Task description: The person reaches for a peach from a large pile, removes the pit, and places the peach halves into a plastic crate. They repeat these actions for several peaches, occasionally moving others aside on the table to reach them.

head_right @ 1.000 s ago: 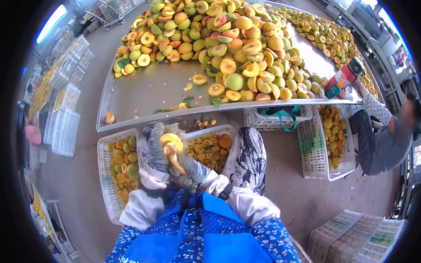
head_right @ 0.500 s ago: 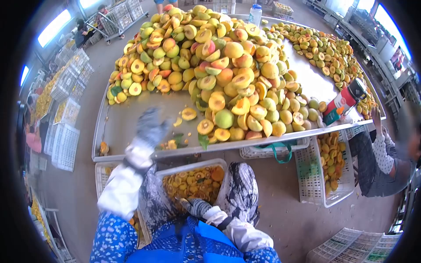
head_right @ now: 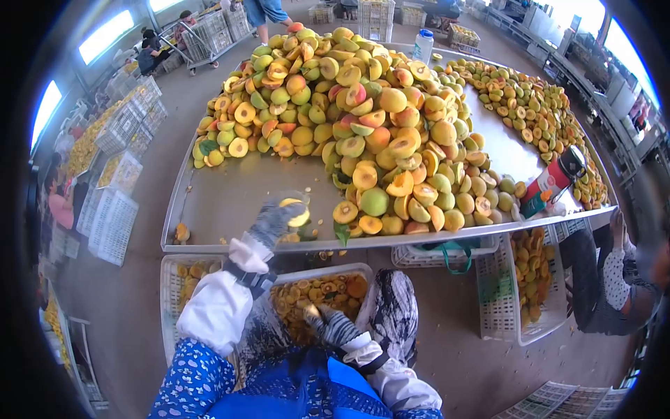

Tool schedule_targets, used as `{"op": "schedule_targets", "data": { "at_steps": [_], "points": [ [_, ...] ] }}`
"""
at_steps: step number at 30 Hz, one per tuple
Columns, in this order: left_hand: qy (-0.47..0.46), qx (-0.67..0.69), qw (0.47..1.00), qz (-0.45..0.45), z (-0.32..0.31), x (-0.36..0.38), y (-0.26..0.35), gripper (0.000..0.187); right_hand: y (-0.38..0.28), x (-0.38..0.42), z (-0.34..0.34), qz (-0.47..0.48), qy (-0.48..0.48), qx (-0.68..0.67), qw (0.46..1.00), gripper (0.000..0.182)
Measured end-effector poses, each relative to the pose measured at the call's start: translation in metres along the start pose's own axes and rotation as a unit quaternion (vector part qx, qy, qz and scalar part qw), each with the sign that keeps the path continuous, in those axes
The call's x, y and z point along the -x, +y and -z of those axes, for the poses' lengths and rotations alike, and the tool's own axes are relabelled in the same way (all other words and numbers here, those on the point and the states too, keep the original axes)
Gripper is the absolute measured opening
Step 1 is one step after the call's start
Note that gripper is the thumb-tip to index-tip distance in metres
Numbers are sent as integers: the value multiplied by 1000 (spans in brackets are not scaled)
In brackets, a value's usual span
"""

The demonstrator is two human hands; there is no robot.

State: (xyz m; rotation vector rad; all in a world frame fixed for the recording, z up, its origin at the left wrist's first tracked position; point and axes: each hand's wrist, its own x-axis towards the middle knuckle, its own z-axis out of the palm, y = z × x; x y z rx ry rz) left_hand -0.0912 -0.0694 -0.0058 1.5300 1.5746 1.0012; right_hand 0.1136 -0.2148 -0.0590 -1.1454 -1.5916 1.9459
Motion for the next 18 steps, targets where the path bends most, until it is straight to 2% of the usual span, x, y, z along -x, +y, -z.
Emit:
{"op": "schedule_targets", "data": {
  "at_steps": [1,2,4,5,6,8,9,10,11,12,13,18],
  "points": [
    [10,226,971,73,9,22,-1,37,12,-7,-3,58,32,-9,998,28],
    [22,438,887,144,14,43,-1,38,25,-12,-8,113,64,-18,991,31],
    [107,616,745,231,14,86,16,39,-1,-10,-9,70,56,25,996,31],
    [109,630,736,225,12,107,27,38,5,-16,-14,148,70,9,986,30],
    [113,630,733,232,10,122,29,38,-11,-13,-17,168,72,24,983,27],
    [182,448,859,166,5,147,29,36,-28,-11,-23,212,75,65,972,26],
    [171,358,916,65,-3,156,8,42,-28,-12,-26,207,76,67,973,26],
    [170,362,914,67,-7,163,-10,42,-27,-14,-28,221,77,64,970,27],
    [131,392,909,53,-8,168,-22,51,-27,-15,-31,236,78,62,967,27],
    [92,420,902,37,-11,176,-32,61,-26,-16,-33,233,79,65,967,27],
    [99,459,883,26,-9,193,-14,77,-25,-16,-35,241,95,112,959,27],
    [98,343,929,101,-12,193,38,84,-19,-19,-40,235,110,216,941,29]
  ]
}}
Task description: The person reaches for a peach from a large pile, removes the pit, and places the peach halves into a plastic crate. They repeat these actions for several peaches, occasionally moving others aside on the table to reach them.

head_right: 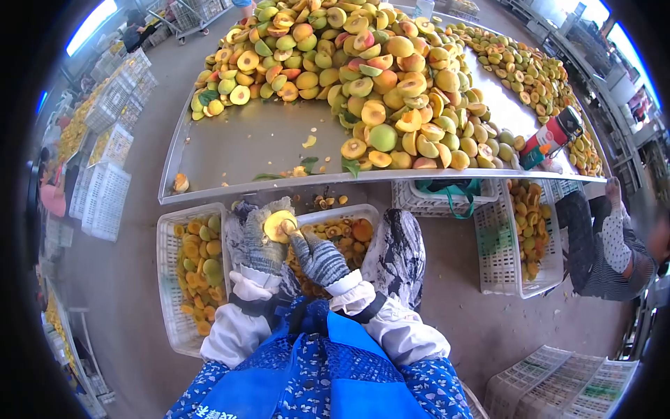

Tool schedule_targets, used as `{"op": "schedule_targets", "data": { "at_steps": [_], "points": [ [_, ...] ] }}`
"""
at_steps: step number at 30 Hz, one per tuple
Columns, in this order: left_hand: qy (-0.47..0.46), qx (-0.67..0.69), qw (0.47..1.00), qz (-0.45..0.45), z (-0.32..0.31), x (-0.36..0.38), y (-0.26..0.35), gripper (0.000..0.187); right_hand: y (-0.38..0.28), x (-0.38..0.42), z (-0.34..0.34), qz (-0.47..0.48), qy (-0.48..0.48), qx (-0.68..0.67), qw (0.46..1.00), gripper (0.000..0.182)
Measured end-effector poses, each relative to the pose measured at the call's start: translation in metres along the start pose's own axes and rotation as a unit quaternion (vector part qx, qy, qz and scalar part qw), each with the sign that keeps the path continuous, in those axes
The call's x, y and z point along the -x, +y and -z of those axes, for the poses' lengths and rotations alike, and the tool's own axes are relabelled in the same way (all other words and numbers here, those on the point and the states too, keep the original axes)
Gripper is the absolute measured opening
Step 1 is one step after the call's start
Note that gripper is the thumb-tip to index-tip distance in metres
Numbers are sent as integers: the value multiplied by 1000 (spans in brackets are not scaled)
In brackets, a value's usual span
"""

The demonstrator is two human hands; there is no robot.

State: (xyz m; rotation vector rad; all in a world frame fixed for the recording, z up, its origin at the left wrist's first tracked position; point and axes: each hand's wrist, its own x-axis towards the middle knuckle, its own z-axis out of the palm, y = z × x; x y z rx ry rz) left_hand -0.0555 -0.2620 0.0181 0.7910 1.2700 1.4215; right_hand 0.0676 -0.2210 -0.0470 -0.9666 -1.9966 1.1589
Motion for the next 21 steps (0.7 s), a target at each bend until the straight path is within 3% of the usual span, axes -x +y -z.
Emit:
{"op": "schedule_targets", "data": {
  "at_steps": [2,4,5,7,8,9,10,11,12,13,14,15,16,17,21],
  "points": [
    [9,-35,999,14,2,-2,-13,85,6,4,-8,-7,-17,-5,1000,30],
    [-35,82,975,-205,11,-11,-46,81,2,6,-12,35,-6,67,997,29],
    [-35,82,975,-204,12,-12,-51,81,-1,6,-12,34,-6,67,997,29],
    [105,-217,949,-201,11,-14,-51,38,-9,5,-9,-71,-45,-16,996,29],
    [104,-218,950,-200,12,-9,-44,38,-11,5,-9,-124,-64,-58,989,30],
    [84,-362,889,-266,15,-2,-34,51,-8,6,-10,-124,-62,-59,989,30],
    [62,-495,803,-325,16,1,-27,66,-2,8,-13,-73,-61,-34,995,30],
    [61,-495,803,-326,14,0,-27,66,4,9,-16,-22,-60,-7,998,30],
    [75,-401,867,-286,9,-1,-29,59,10,11,-18,-22,-59,-8,998,30],
    [89,-301,918,-242,3,-2,-31,52,14,11,-20,43,-34,14,998,30],
    [102,-197,956,-194,-3,-4,-33,45,16,13,-21,108,-8,35,993,30],
    [114,-90,979,-143,-9,-6,-35,39,19,14,-21,109,-7,35,993,30],
    [124,19,988,-91,-13,-9,-34,35,18,14,-18,141,0,3,990,32],
    [126,19,987,-95,-16,-14,-30,35,17,12,-15,176,6,-30,984,35],
    [117,71,982,127,-22,-28,5,32,8,8,11,227,-50,-22,972,50]
  ]
}}
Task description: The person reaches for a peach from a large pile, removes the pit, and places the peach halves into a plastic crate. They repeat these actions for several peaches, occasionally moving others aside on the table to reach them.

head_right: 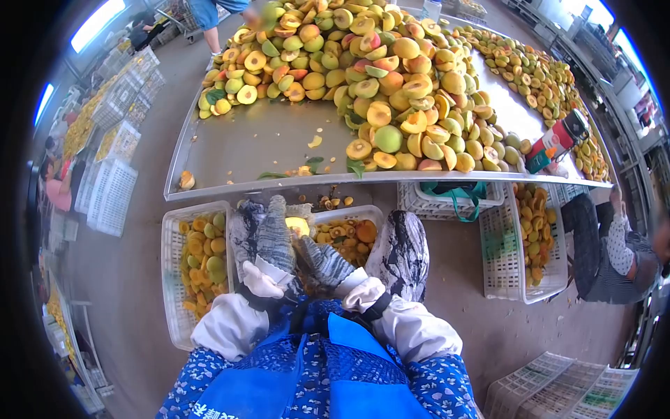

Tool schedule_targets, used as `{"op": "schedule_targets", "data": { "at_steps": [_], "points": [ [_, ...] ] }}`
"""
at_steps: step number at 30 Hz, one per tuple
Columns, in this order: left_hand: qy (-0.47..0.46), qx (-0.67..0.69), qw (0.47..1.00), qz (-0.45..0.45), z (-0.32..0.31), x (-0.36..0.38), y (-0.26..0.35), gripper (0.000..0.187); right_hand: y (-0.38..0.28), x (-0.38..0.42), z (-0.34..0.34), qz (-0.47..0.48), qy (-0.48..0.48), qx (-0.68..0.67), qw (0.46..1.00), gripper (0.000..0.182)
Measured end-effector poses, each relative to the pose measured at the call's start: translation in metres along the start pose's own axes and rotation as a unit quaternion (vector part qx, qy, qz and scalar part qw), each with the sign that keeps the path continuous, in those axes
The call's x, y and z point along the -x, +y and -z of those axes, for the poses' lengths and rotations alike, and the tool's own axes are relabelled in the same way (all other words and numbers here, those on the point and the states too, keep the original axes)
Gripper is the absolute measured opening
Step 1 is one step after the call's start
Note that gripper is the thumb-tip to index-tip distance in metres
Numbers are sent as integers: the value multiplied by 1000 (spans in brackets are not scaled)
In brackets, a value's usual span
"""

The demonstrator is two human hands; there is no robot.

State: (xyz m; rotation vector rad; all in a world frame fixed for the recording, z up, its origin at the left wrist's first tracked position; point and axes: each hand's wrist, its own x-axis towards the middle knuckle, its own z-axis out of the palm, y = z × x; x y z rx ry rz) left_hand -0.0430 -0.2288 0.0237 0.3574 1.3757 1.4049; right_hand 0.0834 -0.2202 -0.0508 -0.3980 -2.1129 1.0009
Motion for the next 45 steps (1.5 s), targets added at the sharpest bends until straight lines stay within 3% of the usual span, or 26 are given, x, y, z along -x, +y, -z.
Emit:
{"op": "schedule_targets", "data": {
  "at_steps": [4,9,11,13,14,15,19,21,23,25,26,27,28,30,31,32,33,34,35,37,38,39,40,43,44,45],
  "points": [
    [1,-88,990,-112,6,-13,-20,43,41,4,17,5,-200,44,979,52],
    [-50,-92,994,-28,6,-10,-12,38,25,2,24,260,-70,235,934,34],
    [-74,-112,989,-54,16,-20,-27,40,27,12,19,126,-231,312,913,30],
    [-27,-166,978,-120,36,-25,-57,37,39,17,17,258,-208,399,855,30],
    [-21,-203,973,-106,22,-5,-28,37,38,22,10,1,-219,96,971,30],
    [-14,-241,966,-93,8,16,0,37,37,27,-1,-255,-196,-224,920,30],
    [-27,-24,998,-49,9,15,-7,39,0,28,-21,-375,-56,-442,812,38],
    [-38,-210,943,-255,33,-23,-45,31,-40,2,-7,-388,-55,-710,585,38],
    [-53,-183,959,-210,26,0,-12,27,-45,-13,12,-334,-167,-806,460,38],
    [-61,-113,973,-194,7,39,31,23,-55,-26,9,-463,15,-647,605,41],
    [-56,-65,978,-188,-6,64,58,21,-41,-21,5,-352,-52,-738,573,43],
    [-53,-13,982,-180,-21,86,83,20,-28,-11,-1,-473,30,-648,596,38],
    [9,58,987,-151,-26,80,74,14,-22,-6,-2,-436,-30,-682,586,36],
    [-134,361,922,-35,12,25,6,15,2,13,-20,-405,-66,-731,544,34],
    [-112,290,946,-93,37,13,-8,23,4,18,-29,-412,-49,-749,517,34],
    [55,297,946,-119,39,31,1,32,-19,1,-5,-434,-115,-654,609,34],
    [13,503,864,-21,109,-6,-34,33,-40,-11,18,-447,-188,-541,687,35],
    [71,287,952,-74,105,24,5,31,-17,2,2,-426,-208,-454,755,36],
    [-265,287,898,-203,188,-17,-19,38,21,30,-28,-393,-215,-343,826,36],
    [42,110,969,-216,313,-46,-31,37,74,79,-72,-399,-202,-211,869,38],
    [229,-251,913,-227,274,-19,1,35,90,99,-82,-415,-196,-199,866,39],
    [308,-535,750,-235,234,-10,31,32,101,114,-91,-423,-179,-215,862,40],
    [338,-620,656,-265,205,-9,49,30,89,94,-69,-466,-294,-128,824,44],
    [240,-531,556,-593,119,-59,68,24,50,67,-41,-411,-241,-144,867,45],
    [204,-605,598,-485,71,-69,72,26,61,78,-54,-402,-240,-141,872,44],
    [166,-561,544,-601,40,-97,61,30,51,63,-42,-400,-263,-97,873,44]
  ]
}}
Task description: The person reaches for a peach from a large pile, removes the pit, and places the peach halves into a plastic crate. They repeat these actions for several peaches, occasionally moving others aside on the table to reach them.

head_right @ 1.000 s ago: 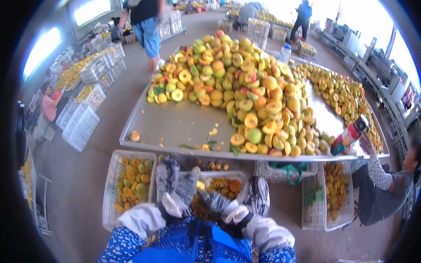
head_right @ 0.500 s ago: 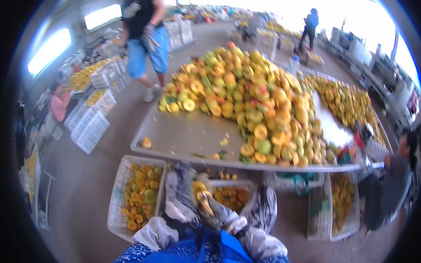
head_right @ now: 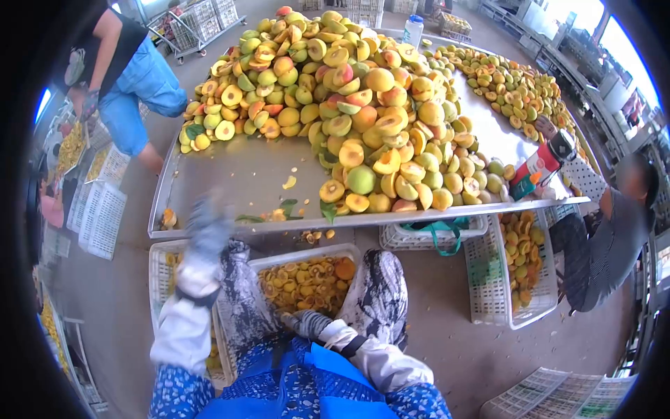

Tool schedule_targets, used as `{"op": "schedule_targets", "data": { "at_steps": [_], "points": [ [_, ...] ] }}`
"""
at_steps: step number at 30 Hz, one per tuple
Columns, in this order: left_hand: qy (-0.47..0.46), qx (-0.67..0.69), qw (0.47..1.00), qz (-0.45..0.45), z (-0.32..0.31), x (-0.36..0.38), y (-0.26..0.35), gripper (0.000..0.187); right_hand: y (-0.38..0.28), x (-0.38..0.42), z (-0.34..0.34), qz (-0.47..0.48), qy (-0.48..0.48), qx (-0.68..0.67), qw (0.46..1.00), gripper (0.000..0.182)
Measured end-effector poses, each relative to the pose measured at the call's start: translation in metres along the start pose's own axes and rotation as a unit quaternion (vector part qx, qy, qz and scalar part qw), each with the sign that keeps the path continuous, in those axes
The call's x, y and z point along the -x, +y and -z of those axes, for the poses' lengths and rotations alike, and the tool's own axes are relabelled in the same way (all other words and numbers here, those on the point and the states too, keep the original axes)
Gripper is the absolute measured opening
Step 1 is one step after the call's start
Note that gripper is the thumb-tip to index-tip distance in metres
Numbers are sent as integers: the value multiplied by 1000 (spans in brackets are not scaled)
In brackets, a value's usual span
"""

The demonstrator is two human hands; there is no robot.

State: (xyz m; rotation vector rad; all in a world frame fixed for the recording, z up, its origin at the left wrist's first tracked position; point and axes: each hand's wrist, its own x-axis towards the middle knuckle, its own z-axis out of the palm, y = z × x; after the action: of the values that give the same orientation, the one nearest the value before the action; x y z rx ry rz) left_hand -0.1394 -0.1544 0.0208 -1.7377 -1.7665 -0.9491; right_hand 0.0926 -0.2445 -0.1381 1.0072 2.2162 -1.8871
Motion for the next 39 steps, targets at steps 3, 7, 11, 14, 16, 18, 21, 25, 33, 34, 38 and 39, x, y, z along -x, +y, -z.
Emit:
{"op": "schedule_targets", "data": {
  "at_steps": [3,7,11,14,16,18,21,25,33,34,38,39],
  "points": [
    [-253,31,967,20,-82,-41,64,42,-10,7,16,4,29,-42,999,53],
    [-539,-45,837,78,-136,-74,122,59,12,10,18,17,58,1,998,37],
    [-536,15,835,122,-147,-60,131,63,18,12,22,30,68,-39,996,36],
    [-504,151,828,195,-150,-49,126,58,7,15,31,44,60,-9,997,35],
    [-480,194,827,222,-141,-45,119,56,3,21,33,63,97,-49,992,36],
    [-373,266,835,306,-130,-37,101,48,22,15,25,41,114,-1,993,37],
    [-198,417,734,498,-103,-31,30,36,-14,35,27,-45,155,-164,973,27],
    [-93,524,659,532,-82,-37,-16,31,6,27,12,52,152,-176,971,28],
    [-33,773,333,539,-22,38,19,35,-89,33,40,199,232,-128,944,24],
    [-34,779,335,529,-3,43,30,37,-91,30,43,193,234,-93,948,24],
    [-36,567,740,360,66,69,52,31,-88,13,43,290,301,54,907,26],
    [-116,388,867,289,51,92,38,38,-81,9,45,330,327,211,860,26]
  ]
}}
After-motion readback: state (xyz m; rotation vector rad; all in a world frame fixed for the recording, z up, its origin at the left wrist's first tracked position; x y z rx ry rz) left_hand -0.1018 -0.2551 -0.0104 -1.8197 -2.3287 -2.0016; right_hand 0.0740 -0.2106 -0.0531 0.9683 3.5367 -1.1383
